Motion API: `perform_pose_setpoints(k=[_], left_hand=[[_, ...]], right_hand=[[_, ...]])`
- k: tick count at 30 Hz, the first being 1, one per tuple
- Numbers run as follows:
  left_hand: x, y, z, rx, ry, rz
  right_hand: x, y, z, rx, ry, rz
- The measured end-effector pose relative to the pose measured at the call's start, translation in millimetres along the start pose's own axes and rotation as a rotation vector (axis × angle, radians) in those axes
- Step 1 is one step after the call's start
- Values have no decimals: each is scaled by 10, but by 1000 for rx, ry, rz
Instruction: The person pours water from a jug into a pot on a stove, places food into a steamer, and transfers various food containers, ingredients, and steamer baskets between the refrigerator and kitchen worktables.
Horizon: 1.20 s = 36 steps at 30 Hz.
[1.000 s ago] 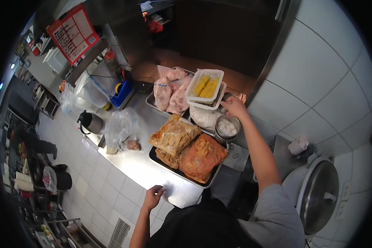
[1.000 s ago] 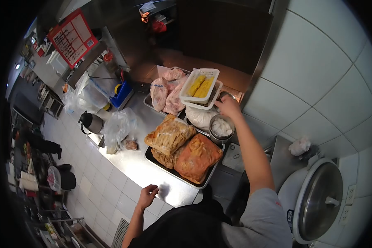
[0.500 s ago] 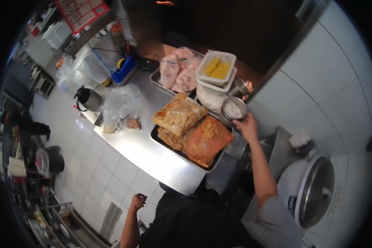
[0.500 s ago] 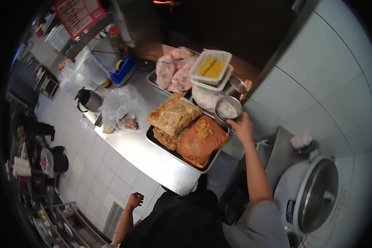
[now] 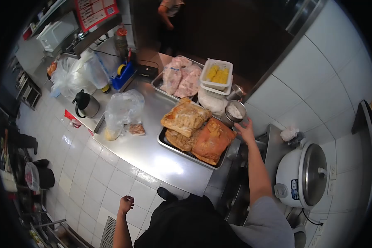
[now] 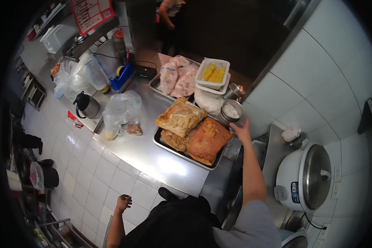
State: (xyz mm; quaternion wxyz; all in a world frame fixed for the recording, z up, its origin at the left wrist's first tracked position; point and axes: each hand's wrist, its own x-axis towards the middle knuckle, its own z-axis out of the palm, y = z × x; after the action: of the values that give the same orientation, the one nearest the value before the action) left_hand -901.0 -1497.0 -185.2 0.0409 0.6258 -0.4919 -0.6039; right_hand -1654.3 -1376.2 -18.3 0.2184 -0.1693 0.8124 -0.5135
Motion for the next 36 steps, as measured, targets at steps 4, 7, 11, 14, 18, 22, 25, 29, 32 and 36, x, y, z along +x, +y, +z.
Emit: perform_pose_setpoints(k=[4,7,11,14,18,22,25,29,32,36], left_hand=[[-293,-354,-330,-68,113,-80],[-573,-854,-490,-65,165,-248],[-840,-1790,-561,159,165,-417],[-1157,-1826,-521,73,235,-482],[-1270,-2009,-541,-152,290,-537],[-1200,-2299,-564,-382,237,-566],[-1246,-2434,-622,-381,256,-582],[-1152,-3120,-1008,357,10,-161],[-1462,-3531,-1147,-124,169,-634],[-1906,-3362,-1407,-675,642,-679]], right_hand=[[-57,86,-117,-80,280,-173],[-495,-295,-68,-111,474,-455],[-1440,-1066,670,247,176,-620],[-1830,-894,1491,273,-347,-554],[-2646,-1096,2514,-123,-1052,-475],[-3316,-1126,3289,-306,-1573,-524],[-3761,-1194,3884,-399,-1775,-653],[-4215,-1442,4638,-662,-1834,-767],[-4486,-1466,5232,-660,-1853,-805],[-4714,-1468,5936,-728,-1895,-864]])
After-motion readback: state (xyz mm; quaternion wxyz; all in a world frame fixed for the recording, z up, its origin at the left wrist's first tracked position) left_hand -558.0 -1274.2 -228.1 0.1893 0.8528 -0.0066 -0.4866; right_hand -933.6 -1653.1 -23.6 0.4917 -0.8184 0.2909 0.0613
